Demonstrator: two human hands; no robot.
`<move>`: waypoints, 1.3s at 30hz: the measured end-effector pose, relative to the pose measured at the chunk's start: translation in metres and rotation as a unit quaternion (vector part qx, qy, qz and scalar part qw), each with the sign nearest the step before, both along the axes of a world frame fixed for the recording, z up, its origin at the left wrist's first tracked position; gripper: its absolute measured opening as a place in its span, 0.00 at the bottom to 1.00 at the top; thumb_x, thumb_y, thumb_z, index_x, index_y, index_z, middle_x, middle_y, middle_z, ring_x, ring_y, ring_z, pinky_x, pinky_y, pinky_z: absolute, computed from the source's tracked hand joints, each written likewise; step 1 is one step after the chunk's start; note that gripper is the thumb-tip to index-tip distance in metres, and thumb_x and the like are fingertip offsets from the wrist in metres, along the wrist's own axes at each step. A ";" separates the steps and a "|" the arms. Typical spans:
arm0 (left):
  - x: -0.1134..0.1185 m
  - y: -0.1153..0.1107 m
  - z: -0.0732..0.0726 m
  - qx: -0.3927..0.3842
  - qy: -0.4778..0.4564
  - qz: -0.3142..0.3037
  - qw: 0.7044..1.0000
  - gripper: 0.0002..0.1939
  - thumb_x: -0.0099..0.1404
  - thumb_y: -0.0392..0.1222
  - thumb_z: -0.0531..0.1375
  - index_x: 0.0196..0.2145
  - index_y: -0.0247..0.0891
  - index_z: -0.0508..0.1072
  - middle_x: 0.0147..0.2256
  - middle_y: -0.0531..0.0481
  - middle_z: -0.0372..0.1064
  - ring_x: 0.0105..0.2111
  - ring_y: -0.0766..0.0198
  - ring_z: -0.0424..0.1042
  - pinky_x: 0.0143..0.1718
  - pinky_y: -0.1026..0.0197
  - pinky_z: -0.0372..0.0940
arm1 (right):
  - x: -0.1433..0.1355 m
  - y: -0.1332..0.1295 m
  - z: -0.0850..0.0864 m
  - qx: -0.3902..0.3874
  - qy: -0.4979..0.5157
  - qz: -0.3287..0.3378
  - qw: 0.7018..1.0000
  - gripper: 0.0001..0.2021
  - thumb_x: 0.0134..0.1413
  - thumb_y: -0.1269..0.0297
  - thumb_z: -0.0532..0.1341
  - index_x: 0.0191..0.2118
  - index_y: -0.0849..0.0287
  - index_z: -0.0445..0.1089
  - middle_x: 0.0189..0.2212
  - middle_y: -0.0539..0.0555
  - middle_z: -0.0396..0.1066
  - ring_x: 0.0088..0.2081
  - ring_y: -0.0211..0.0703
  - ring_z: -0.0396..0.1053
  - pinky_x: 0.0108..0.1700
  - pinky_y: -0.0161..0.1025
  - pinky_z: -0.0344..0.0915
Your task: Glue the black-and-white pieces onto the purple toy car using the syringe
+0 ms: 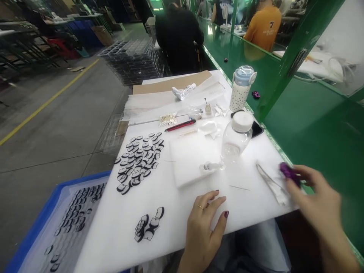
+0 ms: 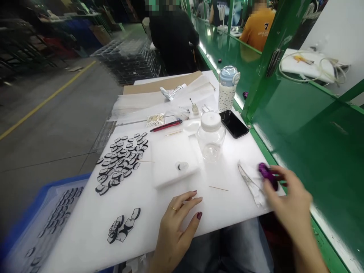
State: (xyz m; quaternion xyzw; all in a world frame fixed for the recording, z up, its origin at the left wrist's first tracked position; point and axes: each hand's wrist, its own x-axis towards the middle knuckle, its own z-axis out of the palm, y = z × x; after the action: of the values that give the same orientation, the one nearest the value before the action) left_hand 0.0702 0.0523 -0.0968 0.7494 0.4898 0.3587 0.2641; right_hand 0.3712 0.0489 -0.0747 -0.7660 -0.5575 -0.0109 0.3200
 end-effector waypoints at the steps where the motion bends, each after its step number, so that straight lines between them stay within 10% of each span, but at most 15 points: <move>1: 0.001 0.000 -0.001 0.007 0.005 -0.003 1.000 0.14 0.69 0.37 0.57 0.50 0.44 0.73 0.50 0.45 0.70 0.49 0.56 0.71 0.47 0.52 0.74 | 0.037 -0.004 -0.001 -0.027 -0.017 -0.071 0.997 0.16 0.50 0.59 0.67 0.46 0.47 0.70 0.36 0.58 0.77 0.31 0.54 0.75 0.30 0.48 0.69; 6: 0.002 0.000 -0.003 0.031 0.029 -0.010 0.999 0.13 0.68 0.37 0.57 0.50 0.44 0.73 0.50 0.45 0.70 0.49 0.55 0.71 0.46 0.52 0.75 | 0.123 -0.004 -0.007 -0.104 -0.085 -0.181 0.974 0.13 0.41 0.55 0.70 0.34 0.49 0.70 0.27 0.61 0.76 0.19 0.49 0.68 0.17 0.43 0.56; 9: 0.001 0.000 -0.004 0.034 0.047 -0.013 0.998 0.14 0.68 0.37 0.58 0.50 0.44 0.73 0.50 0.46 0.70 0.50 0.56 0.70 0.46 0.52 0.75 | 0.072 0.031 0.002 -0.042 -0.018 -0.005 0.999 0.15 0.54 0.55 0.64 0.46 0.52 0.71 0.39 0.61 0.77 0.36 0.52 0.75 0.32 0.46 0.69; 13: 0.000 0.000 -0.005 0.043 0.057 -0.010 0.997 0.13 0.68 0.37 0.58 0.50 0.44 0.73 0.50 0.46 0.71 0.50 0.56 0.71 0.46 0.52 0.75 | -0.016 0.099 0.018 -0.111 0.084 0.278 0.950 0.28 0.53 0.53 0.65 0.58 0.56 0.64 0.50 0.57 0.72 0.45 0.49 0.73 0.41 0.44 0.71; 17: 0.003 0.000 -0.006 0.043 0.048 0.003 0.998 0.13 0.67 0.36 0.58 0.48 0.43 0.74 0.48 0.45 0.72 0.49 0.56 0.72 0.47 0.52 0.75 | -0.059 0.143 0.021 -0.160 0.088 0.334 0.925 0.35 0.39 0.52 0.73 0.53 0.61 0.64 0.49 0.60 0.70 0.45 0.53 0.71 0.45 0.47 0.68; 22: 0.006 0.001 -0.007 0.066 0.034 0.014 0.997 0.12 0.66 0.35 0.58 0.47 0.42 0.75 0.45 0.45 0.73 0.45 0.55 0.73 0.44 0.52 0.75 | -0.074 0.168 0.019 -0.142 0.091 0.373 0.912 0.30 0.46 0.57 0.69 0.53 0.61 0.60 0.49 0.61 0.70 0.47 0.51 0.71 0.45 0.45 0.69; 28: 0.005 0.001 -0.018 0.080 0.019 0.009 0.997 0.12 0.68 0.37 0.57 0.47 0.44 0.74 0.46 0.45 0.72 0.46 0.54 0.72 0.44 0.52 0.75 | -0.045 0.150 0.039 -0.163 0.024 0.364 0.917 0.22 0.52 0.57 0.65 0.52 0.58 0.65 0.49 0.59 0.72 0.45 0.48 0.73 0.41 0.41 0.69; 34: 0.001 0.003 -0.020 0.108 0.037 -0.018 0.993 0.13 0.67 0.36 0.58 0.48 0.43 0.74 0.45 0.45 0.73 0.46 0.55 0.73 0.43 0.54 0.75 | 0.000 0.088 0.041 -0.237 -0.068 0.289 0.925 0.03 0.51 0.66 0.62 0.28 0.56 0.69 0.19 0.49 0.68 0.17 0.39 0.61 0.20 0.35 0.47; 39: 0.002 0.005 -0.027 0.133 0.035 -0.012 0.990 0.12 0.67 0.38 0.58 0.46 0.44 0.76 0.44 0.45 0.75 0.44 0.55 0.74 0.41 0.55 0.75 | -0.008 0.091 0.047 -0.229 -0.073 0.288 0.927 0.07 0.58 0.66 0.56 0.36 0.53 0.72 0.27 0.50 0.74 0.27 0.41 0.69 0.26 0.36 0.55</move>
State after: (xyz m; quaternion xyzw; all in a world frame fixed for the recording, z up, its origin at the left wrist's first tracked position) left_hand 0.0720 0.0572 -0.1240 0.7959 0.4377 0.3907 0.1493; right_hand 0.3633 0.1402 -0.0274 -0.6220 -0.7631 0.1539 0.0839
